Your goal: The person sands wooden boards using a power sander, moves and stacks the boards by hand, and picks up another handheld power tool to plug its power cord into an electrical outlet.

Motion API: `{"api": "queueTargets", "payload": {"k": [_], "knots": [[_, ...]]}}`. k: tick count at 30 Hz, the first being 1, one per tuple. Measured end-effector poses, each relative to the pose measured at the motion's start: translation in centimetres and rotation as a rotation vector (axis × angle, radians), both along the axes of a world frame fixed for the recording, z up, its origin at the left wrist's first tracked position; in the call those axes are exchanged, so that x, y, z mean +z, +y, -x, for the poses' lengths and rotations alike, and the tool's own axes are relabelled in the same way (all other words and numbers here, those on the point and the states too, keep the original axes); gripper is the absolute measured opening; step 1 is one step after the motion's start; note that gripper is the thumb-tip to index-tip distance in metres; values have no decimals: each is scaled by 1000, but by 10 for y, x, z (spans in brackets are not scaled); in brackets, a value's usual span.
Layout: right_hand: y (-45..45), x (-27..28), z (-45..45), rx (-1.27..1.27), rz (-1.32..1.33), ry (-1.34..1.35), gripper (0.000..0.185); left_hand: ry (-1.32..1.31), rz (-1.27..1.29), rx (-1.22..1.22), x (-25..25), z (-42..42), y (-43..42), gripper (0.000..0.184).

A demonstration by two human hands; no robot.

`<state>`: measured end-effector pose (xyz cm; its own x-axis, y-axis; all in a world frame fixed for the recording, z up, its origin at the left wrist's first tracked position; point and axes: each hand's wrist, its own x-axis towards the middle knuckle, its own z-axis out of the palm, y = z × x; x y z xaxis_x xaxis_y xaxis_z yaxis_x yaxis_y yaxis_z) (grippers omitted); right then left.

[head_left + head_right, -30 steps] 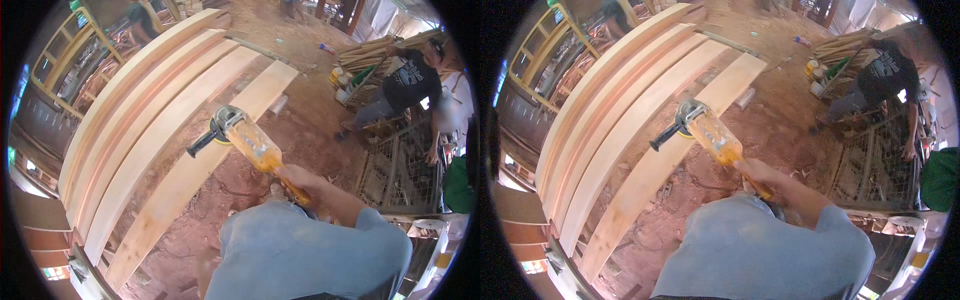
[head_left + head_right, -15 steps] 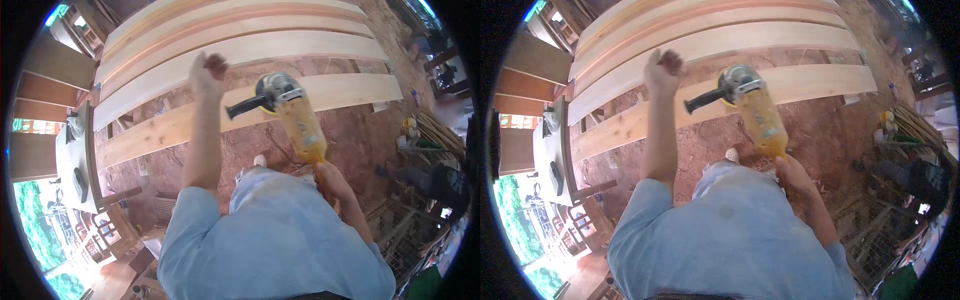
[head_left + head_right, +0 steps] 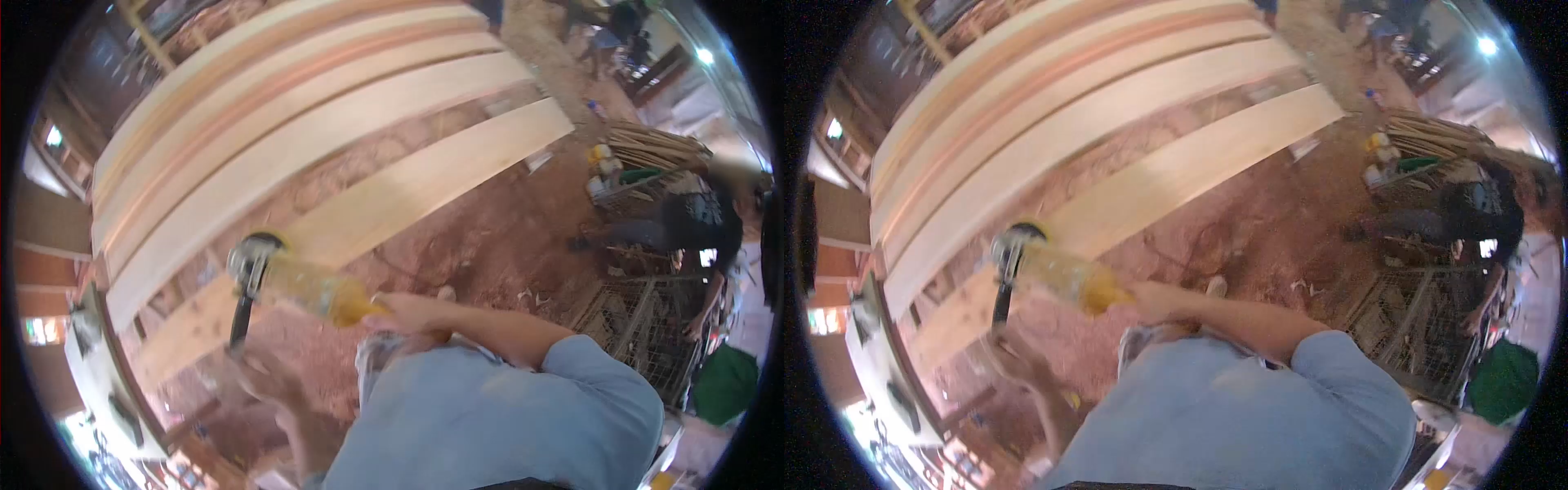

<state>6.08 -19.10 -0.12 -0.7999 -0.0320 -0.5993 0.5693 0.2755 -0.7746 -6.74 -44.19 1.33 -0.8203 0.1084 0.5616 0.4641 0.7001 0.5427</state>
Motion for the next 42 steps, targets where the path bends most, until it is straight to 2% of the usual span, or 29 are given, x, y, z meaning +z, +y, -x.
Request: {"api": "queueTargets", "payload": {"k": [1,2,3,4,5,7,9,11,12,13,14,16,18,19,21,23,25,28,31,34,38,40,42], "knots": [[7,21,4,16,18,-100,66,-113,-147,-175,8,-36,17,11],[8,20,-3,0,11,-90,66,-240,-300,-330,17,-72,33,9],[10,10,-10,5,79,-28,67,-333,-436,-414,34,-100,51,7],[14,5,-14,11,147,34,67,-325,-440,-432,47,-102,65,7],[21,7,-15,-3,138,46,67,-281,-799,-529,61,-97,86,7],[23,14,-25,-4,-65,25,68,-306,-1241,-738,109,-87,102,9],[49,35,-39,-42,45,-28,68,-3,-936,-510,106,-54,98,17],[67,41,-59,-79,155,-83,67,93,-502,-191,79,-13,86,25],[73,40,-71,-117,107,-79,66,-150,-495,-237,78,1,85,27],[81,40,-84,-155,58,-75,64,-137,-30,-158,76,1,93,36],[92,35,-98,-177,62,-69,64,-247,11,-210,29,12,96,35],[115,21,-127,-280,66,-148,60,-704,538,-374,14,5,125,49],[141,47,-145,-327,108,-150,55,-378,699,-474,8,-11,182,41],[154,57,-152,-350,146,-153,50,-364,702,-491,-2,-8,209,41],[176,55,-172,-410,179,-140,49,-465,697,-475,-17,-1,265,29],[193,53,-186,-470,213,-126,49,-449,665,-528,-5,-1,315,25],[209,53,-200,-571,190,13,43,-449,628,-579,4,-8,358,22],[238,39,-222,-644,302,70,50,-458,796,-554,6,-8,420,19],[269,19,-240,-731,266,93,47,-356,688,-642,1,-20,483,23],[292,25,-248,-819,249,11,43,-389,761,-720,3,-29,538,29],[319,27,-254,-910,204,89,41,-297,664,-833,0,-36,602,33],[321,42,-255,-959,202,64,44,-317,896,-843,-4,-34,617,37],[317,23,-260,-922,135,74,40,-357,926,-857,-1,-34,617,40]]}}
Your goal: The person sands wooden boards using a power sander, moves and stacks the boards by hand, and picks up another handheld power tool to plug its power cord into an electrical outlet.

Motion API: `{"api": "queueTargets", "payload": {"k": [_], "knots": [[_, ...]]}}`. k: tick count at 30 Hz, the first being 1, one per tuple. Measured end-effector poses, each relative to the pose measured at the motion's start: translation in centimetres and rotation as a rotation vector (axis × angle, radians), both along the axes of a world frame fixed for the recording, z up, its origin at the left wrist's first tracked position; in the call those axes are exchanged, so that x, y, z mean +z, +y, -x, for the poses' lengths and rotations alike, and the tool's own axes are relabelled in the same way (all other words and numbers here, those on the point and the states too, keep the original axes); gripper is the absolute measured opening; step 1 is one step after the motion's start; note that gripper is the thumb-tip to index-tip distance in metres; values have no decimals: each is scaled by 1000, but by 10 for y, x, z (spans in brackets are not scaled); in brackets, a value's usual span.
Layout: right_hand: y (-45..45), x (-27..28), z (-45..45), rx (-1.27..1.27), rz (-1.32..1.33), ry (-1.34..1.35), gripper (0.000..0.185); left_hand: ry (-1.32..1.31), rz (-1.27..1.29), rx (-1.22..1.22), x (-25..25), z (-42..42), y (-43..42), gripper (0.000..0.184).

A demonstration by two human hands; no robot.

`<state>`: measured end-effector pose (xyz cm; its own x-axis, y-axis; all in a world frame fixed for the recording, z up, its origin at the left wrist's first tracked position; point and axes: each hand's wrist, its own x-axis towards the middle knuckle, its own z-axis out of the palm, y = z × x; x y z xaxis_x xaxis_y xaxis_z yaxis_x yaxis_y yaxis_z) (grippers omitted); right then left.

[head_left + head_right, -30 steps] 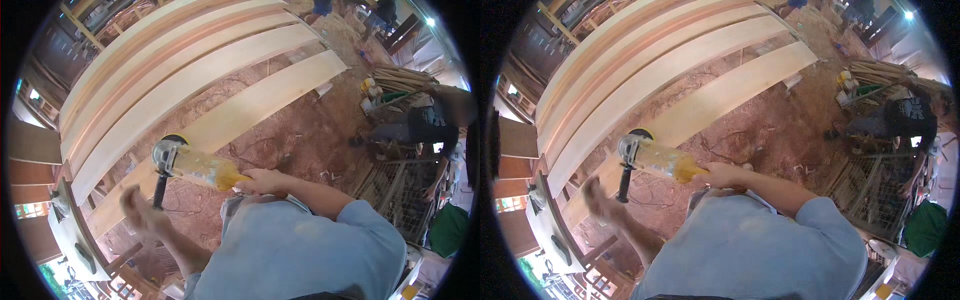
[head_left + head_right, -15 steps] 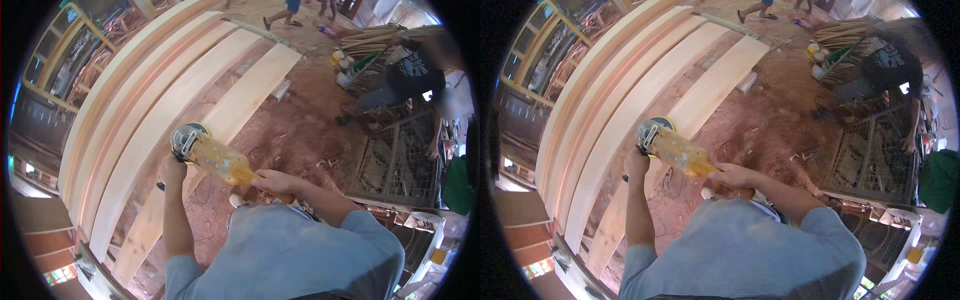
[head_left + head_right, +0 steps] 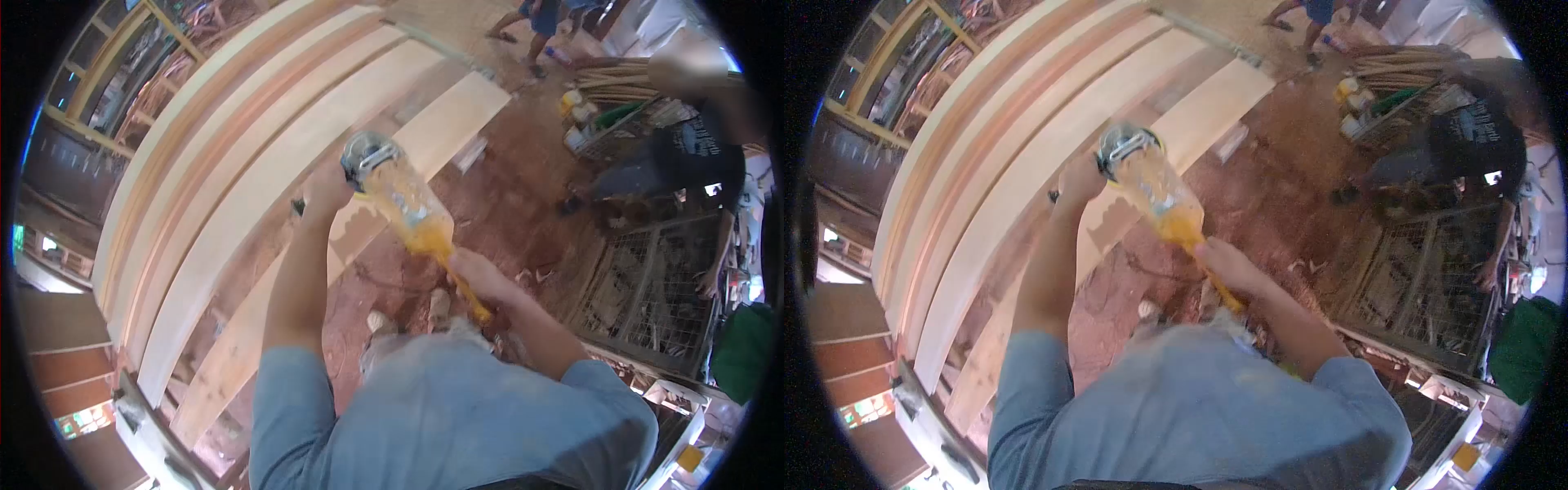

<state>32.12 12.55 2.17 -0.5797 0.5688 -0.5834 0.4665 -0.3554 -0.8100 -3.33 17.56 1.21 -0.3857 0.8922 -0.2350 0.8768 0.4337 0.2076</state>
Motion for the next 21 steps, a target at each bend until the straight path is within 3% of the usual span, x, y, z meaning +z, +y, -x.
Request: {"api": "queueTargets", "payload": {"k": [1,2,4,6,7,8,12,14,16,18,21], "knots": [[0,3,-2,8,-53,-11,38,-26,37,-16,3,-2,5,42],[0,5,-4,15,-106,-23,35,-44,-176,12,1,-6,-6,33],[-18,22,7,-18,55,31,35,-84,-157,-11,28,-4,-29,33],[-23,10,4,35,6,-6,34,2,111,-1,9,18,-34,34],[-27,5,4,99,-24,-46,34,-79,-9,-1,12,21,-50,35],[-41,10,7,123,-2,-9,37,-162,-117,-4,13,22,-76,35],[-105,3,43,246,2,42,45,-161,-34,211,20,48,-190,29],[-131,23,74,351,0,33,47,-198,41,309,33,66,-256,36],[-162,22,105,465,6,25,50,-172,-157,400,-5,99,-338,34],[-197,8,135,553,127,53,55,-223,-303,450,6,107,-404,28],[-243,-8,175,670,205,36,61,-152,-122,575,-5,136,-494,25]]}}
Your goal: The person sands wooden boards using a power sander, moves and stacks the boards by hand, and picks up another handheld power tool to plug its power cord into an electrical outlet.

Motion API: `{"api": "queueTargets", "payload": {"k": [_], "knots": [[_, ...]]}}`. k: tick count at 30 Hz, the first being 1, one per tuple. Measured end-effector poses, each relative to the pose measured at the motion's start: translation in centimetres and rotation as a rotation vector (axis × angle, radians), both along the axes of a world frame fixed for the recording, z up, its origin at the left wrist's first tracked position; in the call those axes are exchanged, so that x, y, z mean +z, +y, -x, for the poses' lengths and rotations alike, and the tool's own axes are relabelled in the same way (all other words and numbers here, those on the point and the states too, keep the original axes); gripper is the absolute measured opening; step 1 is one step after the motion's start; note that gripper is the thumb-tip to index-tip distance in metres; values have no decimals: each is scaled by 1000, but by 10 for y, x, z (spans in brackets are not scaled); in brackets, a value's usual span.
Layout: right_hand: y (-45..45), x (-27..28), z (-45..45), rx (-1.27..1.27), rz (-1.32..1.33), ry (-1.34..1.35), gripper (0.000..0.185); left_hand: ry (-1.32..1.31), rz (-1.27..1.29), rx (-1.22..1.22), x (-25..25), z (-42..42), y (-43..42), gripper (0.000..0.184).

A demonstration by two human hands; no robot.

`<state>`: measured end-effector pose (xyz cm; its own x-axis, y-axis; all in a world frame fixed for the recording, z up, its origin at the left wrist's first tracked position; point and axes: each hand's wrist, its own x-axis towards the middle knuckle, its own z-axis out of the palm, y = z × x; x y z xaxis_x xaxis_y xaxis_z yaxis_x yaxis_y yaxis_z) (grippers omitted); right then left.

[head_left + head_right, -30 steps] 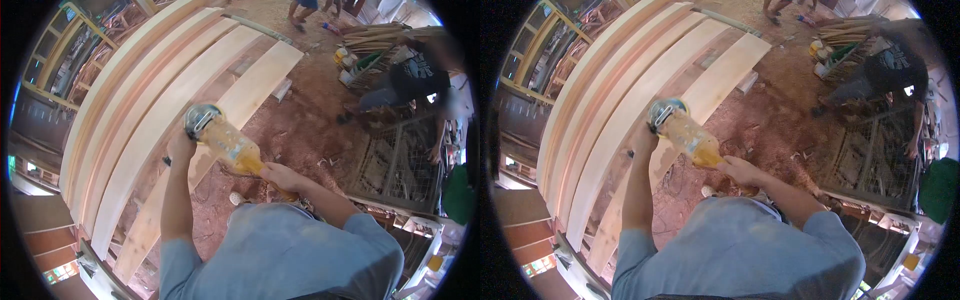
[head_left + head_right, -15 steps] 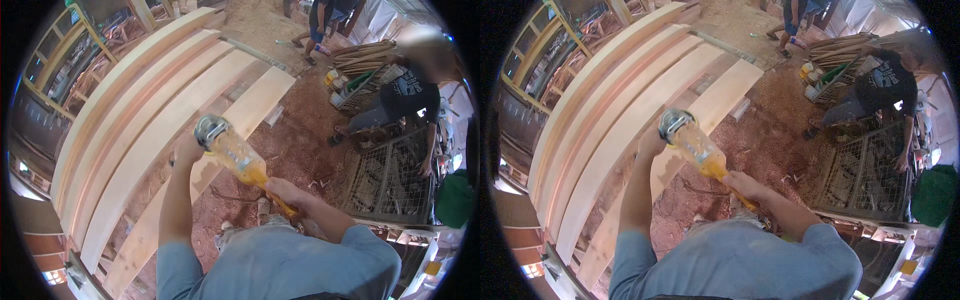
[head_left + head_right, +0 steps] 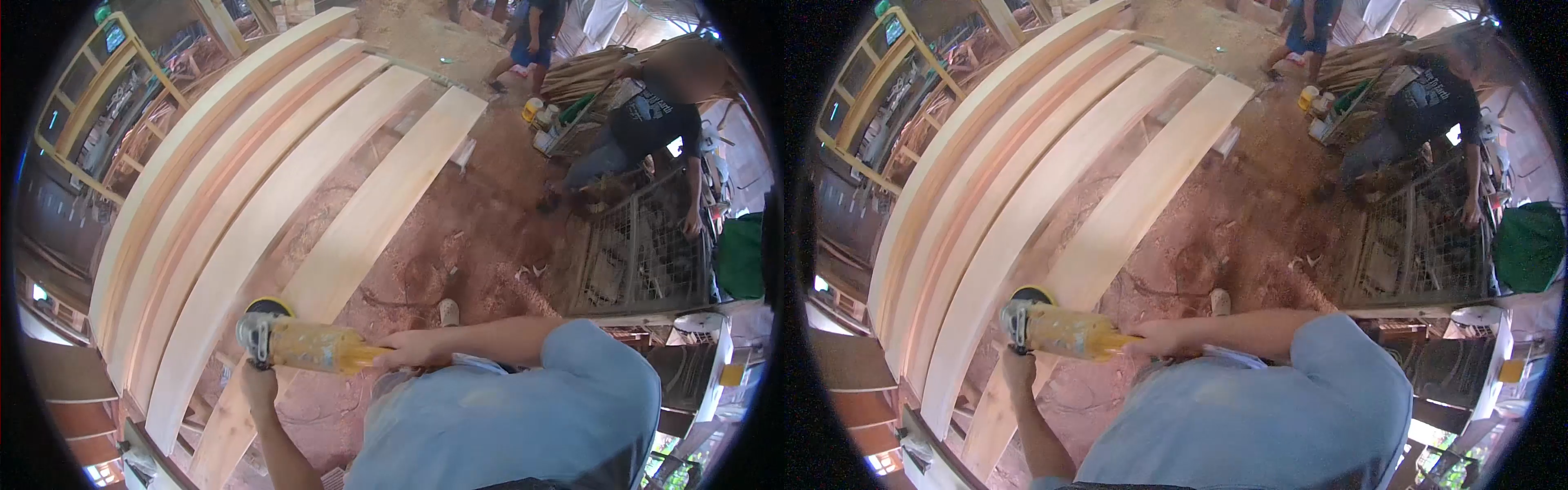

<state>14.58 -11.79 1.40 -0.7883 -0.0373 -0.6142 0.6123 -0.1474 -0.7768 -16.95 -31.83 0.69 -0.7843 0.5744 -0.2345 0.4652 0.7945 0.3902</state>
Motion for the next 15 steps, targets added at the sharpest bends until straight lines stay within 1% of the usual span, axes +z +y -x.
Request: {"api": "queueTargets", "payload": {"k": [1,3,5,7,8,9,10,11,12,13,14,15], "knots": [[-11,-1,12,1,5,0,61,2,-12,51,0,2,-22,24],[-32,6,29,189,-81,14,63,8,13,84,-10,9,-77,23],[-57,17,39,229,-80,-6,64,12,45,112,-10,6,-119,21],[-74,16,46,270,-80,-26,65,-50,119,236,-2,3,-145,22],[-78,12,51,331,-104,-42,65,-51,130,232,-3,3,-150,22],[-80,6,56,393,-128,-57,66,-80,75,231,-6,3,-151,23],[-77,-8,58,390,-117,-58,66,-109,21,229,-11,7,-150,25],[-76,-27,54,334,-169,25,65,-59,-3,148,-22,8,-152,28],[-73,-41,50,275,-220,107,65,-67,31,143,-45,14,-150,27],[-62,-43,47,243,-138,101,65,-75,64,138,-62,21,-143,27],[-50,-42,38,210,-56,93,64,-141,70,130,-55,13,-125,27],[-37,-47,25,217,-202,68,64,-200,59,105,-51,4,-95,27]]}}
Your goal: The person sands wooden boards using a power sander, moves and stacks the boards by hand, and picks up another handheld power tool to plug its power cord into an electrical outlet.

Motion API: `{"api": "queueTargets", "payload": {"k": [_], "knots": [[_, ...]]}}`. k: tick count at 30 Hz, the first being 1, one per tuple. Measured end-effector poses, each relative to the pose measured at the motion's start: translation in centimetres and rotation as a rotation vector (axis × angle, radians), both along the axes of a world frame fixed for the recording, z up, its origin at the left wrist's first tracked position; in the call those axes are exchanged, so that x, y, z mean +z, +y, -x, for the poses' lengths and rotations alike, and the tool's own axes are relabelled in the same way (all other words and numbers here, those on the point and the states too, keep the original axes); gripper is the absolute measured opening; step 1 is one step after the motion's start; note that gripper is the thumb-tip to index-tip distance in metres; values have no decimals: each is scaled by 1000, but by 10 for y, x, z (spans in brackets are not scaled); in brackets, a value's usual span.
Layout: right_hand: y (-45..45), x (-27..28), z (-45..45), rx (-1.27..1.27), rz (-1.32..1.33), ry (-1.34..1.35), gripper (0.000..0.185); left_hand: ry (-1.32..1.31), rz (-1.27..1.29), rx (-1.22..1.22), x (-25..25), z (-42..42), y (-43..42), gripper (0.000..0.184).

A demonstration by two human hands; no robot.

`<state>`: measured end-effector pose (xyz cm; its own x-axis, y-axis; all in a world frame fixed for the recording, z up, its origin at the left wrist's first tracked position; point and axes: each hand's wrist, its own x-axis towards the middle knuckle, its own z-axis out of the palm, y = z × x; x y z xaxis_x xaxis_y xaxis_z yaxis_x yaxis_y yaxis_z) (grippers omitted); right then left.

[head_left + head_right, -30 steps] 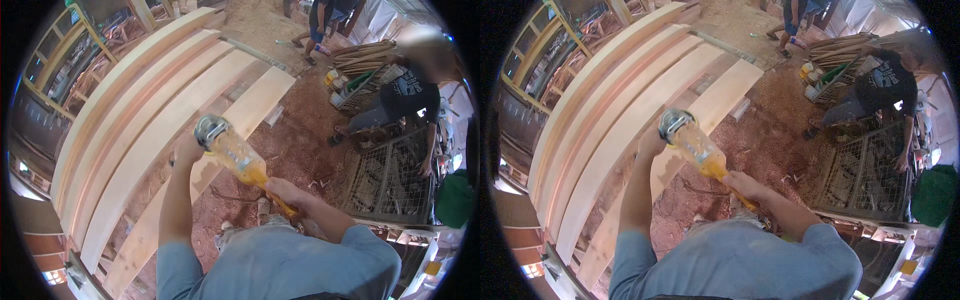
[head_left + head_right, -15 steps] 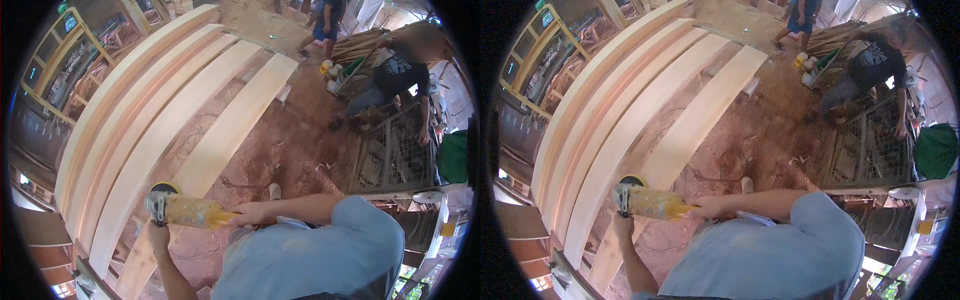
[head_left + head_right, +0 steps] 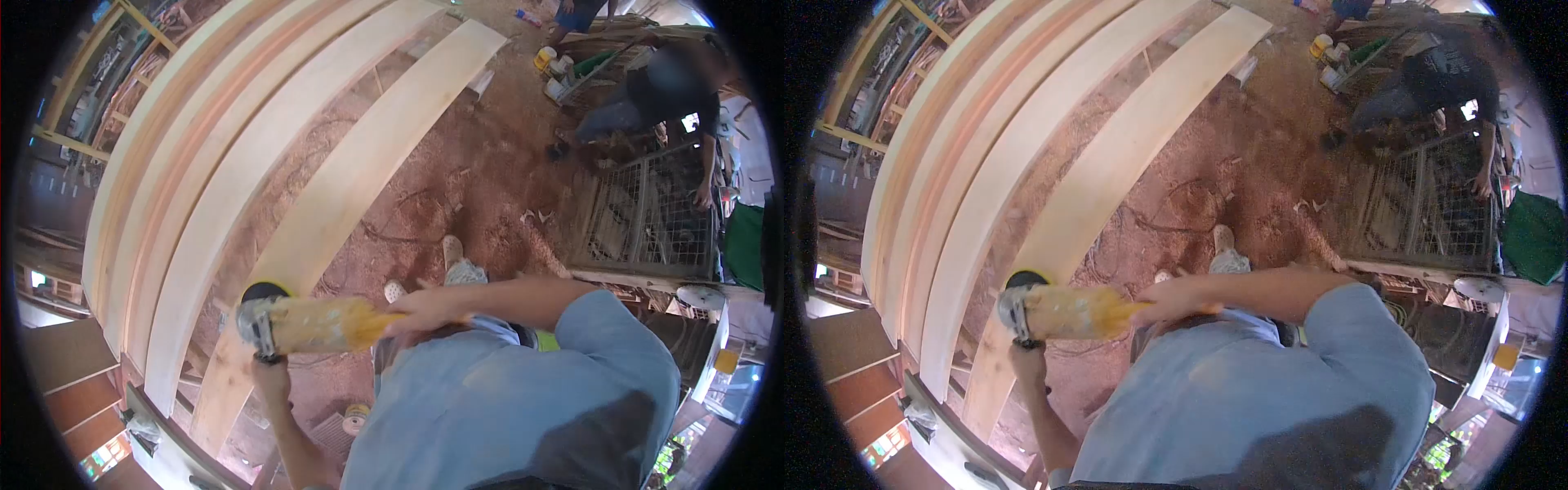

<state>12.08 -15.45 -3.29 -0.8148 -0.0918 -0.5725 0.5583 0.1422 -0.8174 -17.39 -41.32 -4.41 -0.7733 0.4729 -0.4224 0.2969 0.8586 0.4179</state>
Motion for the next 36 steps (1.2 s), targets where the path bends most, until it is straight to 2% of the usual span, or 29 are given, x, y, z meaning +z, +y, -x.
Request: {"api": "queueTargets", "payload": {"k": [1,2,3,6,11,14,16,18,20,23,27,32,36], "knots": [[14,10,-17,-39,4,-68,63,-15,-119,-51,-17,-4,14,29],[29,20,-34,-80,8,-136,63,-41,-10,-83,27,-30,62,28],[42,44,-52,-159,165,-261,61,-22,-8,-133,25,-45,85,29],[59,44,-135,-324,150,-216,63,11,-106,-287,25,-89,158,31],[127,55,-212,-648,141,-239,53,10,1,-497,39,-148,329,22],[188,31,-266,-760,177,-213,51,55,-22,-654,36,-185,447,24],[219,35,-291,-818,154,-223,50,110,6,-734,38,-212,512,27],[243,39,-307,-871,128,-236,50,163,32,-810,46,-235,565,29],[268,42,-317,-952,-29,-135,50,117,46,-844,61,-258,616,33],[307,44,-329,-1112,76,-160,44,234,8,-944,37,-276,695,33],[360,45,-351,-1259,99,-109,46,250,-47,-1046,38,-314,788,32],[401,51,-354,-1339,111,-38,45,253,-47,-1036,31,-333,846,24],[452,65,-365,-1396,125,-92,46,328,-157,-1068,61,-370,903,24]]}}
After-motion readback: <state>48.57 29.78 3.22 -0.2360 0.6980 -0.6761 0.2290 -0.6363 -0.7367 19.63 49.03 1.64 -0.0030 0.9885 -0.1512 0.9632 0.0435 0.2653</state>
